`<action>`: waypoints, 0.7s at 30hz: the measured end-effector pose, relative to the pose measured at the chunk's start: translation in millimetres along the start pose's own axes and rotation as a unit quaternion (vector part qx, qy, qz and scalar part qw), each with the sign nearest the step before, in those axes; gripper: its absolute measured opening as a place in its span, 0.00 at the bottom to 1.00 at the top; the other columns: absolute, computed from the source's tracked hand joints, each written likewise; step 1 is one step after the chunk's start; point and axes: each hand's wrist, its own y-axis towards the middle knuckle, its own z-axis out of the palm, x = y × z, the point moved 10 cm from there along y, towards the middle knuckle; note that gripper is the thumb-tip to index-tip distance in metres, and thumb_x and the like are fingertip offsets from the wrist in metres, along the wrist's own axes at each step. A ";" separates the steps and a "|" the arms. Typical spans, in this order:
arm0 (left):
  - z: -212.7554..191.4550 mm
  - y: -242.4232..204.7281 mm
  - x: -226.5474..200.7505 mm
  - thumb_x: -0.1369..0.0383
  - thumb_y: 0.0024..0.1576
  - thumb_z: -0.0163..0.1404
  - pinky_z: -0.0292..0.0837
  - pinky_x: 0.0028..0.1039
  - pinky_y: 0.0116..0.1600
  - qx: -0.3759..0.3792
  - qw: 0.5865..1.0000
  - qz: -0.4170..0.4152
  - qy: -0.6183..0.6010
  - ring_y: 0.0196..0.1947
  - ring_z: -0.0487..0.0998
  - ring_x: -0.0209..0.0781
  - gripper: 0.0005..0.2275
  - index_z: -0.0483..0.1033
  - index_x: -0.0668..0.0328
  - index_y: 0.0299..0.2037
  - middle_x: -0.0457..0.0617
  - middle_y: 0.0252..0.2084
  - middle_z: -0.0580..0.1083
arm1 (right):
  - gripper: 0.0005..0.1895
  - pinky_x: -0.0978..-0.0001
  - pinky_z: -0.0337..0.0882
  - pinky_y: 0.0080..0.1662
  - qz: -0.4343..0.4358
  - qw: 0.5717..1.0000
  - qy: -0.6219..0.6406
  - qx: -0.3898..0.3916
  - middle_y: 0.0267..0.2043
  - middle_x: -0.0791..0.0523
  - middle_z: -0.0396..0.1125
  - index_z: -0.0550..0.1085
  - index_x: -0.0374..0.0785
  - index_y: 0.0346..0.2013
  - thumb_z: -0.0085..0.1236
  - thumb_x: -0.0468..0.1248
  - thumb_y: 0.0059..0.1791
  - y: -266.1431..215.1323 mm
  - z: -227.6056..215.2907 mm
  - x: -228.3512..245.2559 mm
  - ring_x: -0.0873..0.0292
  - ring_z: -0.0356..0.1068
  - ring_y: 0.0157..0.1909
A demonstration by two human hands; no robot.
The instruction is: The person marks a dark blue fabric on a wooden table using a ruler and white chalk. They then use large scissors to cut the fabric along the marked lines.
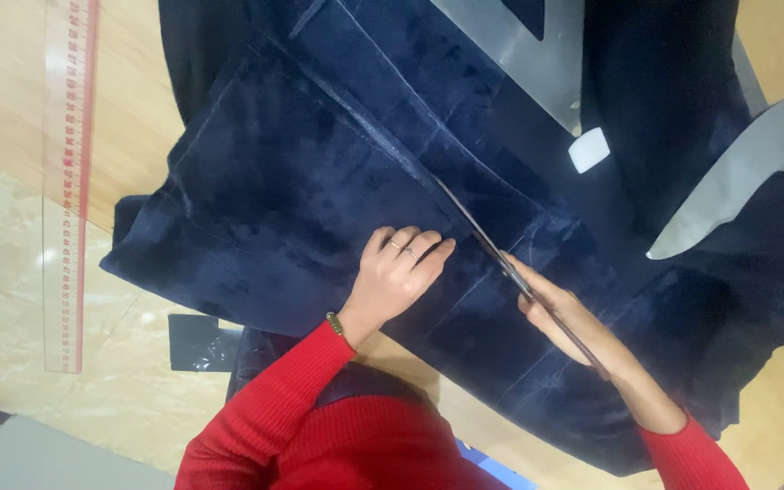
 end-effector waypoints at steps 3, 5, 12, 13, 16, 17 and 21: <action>-4.3 3.6 -1.2 0.71 0.58 0.56 0.72 0.29 0.41 -0.001 1.000 -0.001 -0.006 0.35 0.75 0.39 0.03 0.81 0.47 0.37 0.42 0.37 0.74 | 0.46 0.65 0.67 0.27 -0.009 1.000 -0.001 0.006 0.27 0.56 0.66 0.56 0.52 0.76 0.31 0.69 0.48 12.4 -2.1 39.3 0.61 0.63 0.25; -5.6 3.9 -1.5 0.71 0.58 0.56 0.72 0.29 0.41 0.000 1.000 0.000 -0.006 0.35 0.75 0.39 0.03 0.81 0.47 0.38 0.42 0.37 0.74 | 0.47 0.66 0.66 0.28 -0.022 1.000 -0.002 0.007 0.28 0.55 0.66 0.56 0.53 0.76 0.30 0.70 0.47 20.8 -3.9 62.2 0.61 0.63 0.26; -5.0 1.7 -0.8 0.71 0.56 0.57 0.73 0.30 0.41 -0.007 1.000 0.003 -0.014 0.36 0.75 0.39 0.04 0.81 0.47 0.37 0.43 0.37 0.75 | 0.43 0.65 0.67 0.27 -0.026 0.999 -0.016 0.009 0.28 0.55 0.66 0.55 0.53 0.76 0.33 0.66 0.49 31.0 -1.9 63.5 0.60 0.63 0.24; -5.7 2.2 -1.2 0.71 0.56 0.57 0.73 0.30 0.42 -0.007 1.000 0.002 -0.017 0.36 0.75 0.39 0.04 0.81 0.48 0.37 0.43 0.37 0.75 | 0.42 0.64 0.67 0.27 -0.026 0.999 -0.018 0.008 0.29 0.55 0.66 0.55 0.53 0.76 0.33 0.64 0.50 31.4 -1.3 62.8 0.60 0.63 0.24; -8.3 5.4 -0.4 0.71 0.56 0.57 0.73 0.30 0.41 -0.015 1.000 0.000 -0.024 0.35 0.76 0.39 0.03 0.81 0.48 0.37 0.43 0.37 0.75 | 0.43 0.64 0.67 0.27 -0.021 1.000 -0.020 -0.010 0.27 0.54 0.66 0.57 0.51 0.76 0.34 0.66 0.50 34.3 -2.3 25.8 0.59 0.63 0.23; -7.7 4.6 -0.3 0.71 0.56 0.57 0.73 0.30 0.41 -0.015 1.000 0.000 -0.024 0.35 0.76 0.39 0.03 0.81 0.48 0.37 0.43 0.37 0.75 | 0.43 0.64 0.67 0.27 -0.021 1.000 -0.020 -0.009 0.27 0.54 0.66 0.57 0.51 0.76 0.34 0.66 0.50 34.8 -2.1 26.8 0.59 0.63 0.23; -5.2 2.2 -0.3 0.71 0.56 0.57 0.73 0.31 0.41 -0.010 1.000 0.001 -0.016 0.35 0.76 0.39 0.03 0.80 0.48 0.37 0.43 0.37 0.75 | 0.34 0.51 0.68 0.49 -0.041 0.998 -0.025 -0.035 0.55 0.48 0.65 0.62 0.45 0.73 0.41 0.52 0.53 35.8 -6.6 38.0 0.47 0.65 0.53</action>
